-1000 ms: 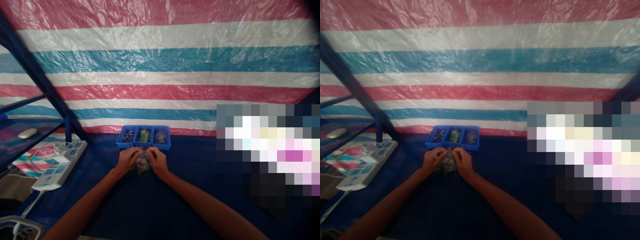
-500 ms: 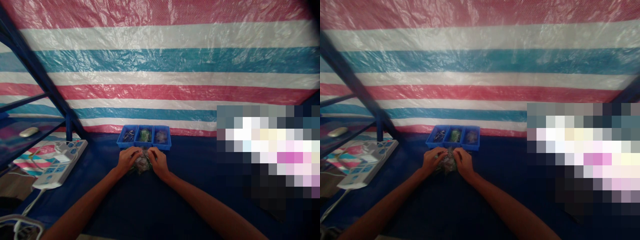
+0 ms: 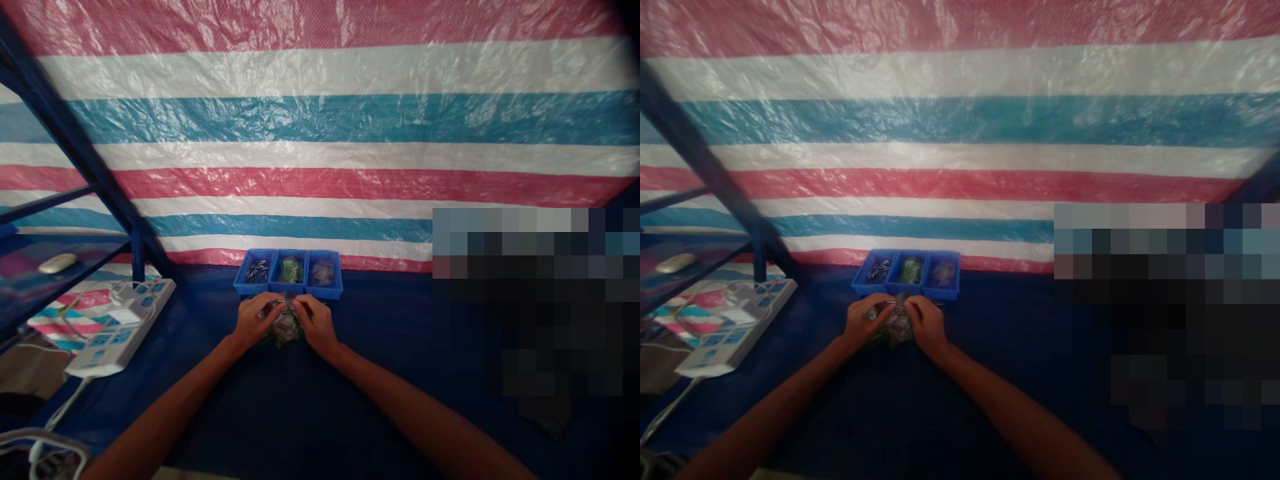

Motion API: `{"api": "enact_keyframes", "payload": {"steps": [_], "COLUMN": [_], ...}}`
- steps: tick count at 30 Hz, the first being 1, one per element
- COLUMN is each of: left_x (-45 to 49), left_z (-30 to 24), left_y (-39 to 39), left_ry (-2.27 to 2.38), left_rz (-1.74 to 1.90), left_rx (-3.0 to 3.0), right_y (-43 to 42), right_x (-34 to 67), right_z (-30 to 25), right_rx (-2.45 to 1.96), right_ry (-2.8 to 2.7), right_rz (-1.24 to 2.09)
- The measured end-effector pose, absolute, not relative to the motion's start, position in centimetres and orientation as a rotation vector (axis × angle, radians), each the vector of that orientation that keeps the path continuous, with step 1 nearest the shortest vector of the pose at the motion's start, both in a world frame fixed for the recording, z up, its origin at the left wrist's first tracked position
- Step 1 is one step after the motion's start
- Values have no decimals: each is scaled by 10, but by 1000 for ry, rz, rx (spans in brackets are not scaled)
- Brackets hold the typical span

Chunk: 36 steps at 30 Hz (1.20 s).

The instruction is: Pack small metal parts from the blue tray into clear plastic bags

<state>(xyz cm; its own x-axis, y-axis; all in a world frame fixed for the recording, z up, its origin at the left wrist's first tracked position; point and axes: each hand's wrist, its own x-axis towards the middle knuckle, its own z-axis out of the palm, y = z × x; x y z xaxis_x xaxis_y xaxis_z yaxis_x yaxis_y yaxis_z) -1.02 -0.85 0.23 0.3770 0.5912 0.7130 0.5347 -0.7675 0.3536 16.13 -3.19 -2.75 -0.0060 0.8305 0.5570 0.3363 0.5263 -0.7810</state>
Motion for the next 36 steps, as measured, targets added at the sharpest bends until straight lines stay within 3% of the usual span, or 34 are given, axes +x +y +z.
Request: {"api": "enact_keyframes", "payload": {"steps": [18, 36], "left_x": [-9, -12], "left_z": [5, -1], "left_y": [-10, -4], "left_ry": [1174, 1120], "left_rz": [1526, 1449], "left_rx": [2461, 2593], "right_y": [-33, -34], "right_x": [161, 161], "right_z": [-28, -26], "right_rx": [-1012, -1023], "right_ry": [-1525, -1524], "right_rz": [566, 573]}}
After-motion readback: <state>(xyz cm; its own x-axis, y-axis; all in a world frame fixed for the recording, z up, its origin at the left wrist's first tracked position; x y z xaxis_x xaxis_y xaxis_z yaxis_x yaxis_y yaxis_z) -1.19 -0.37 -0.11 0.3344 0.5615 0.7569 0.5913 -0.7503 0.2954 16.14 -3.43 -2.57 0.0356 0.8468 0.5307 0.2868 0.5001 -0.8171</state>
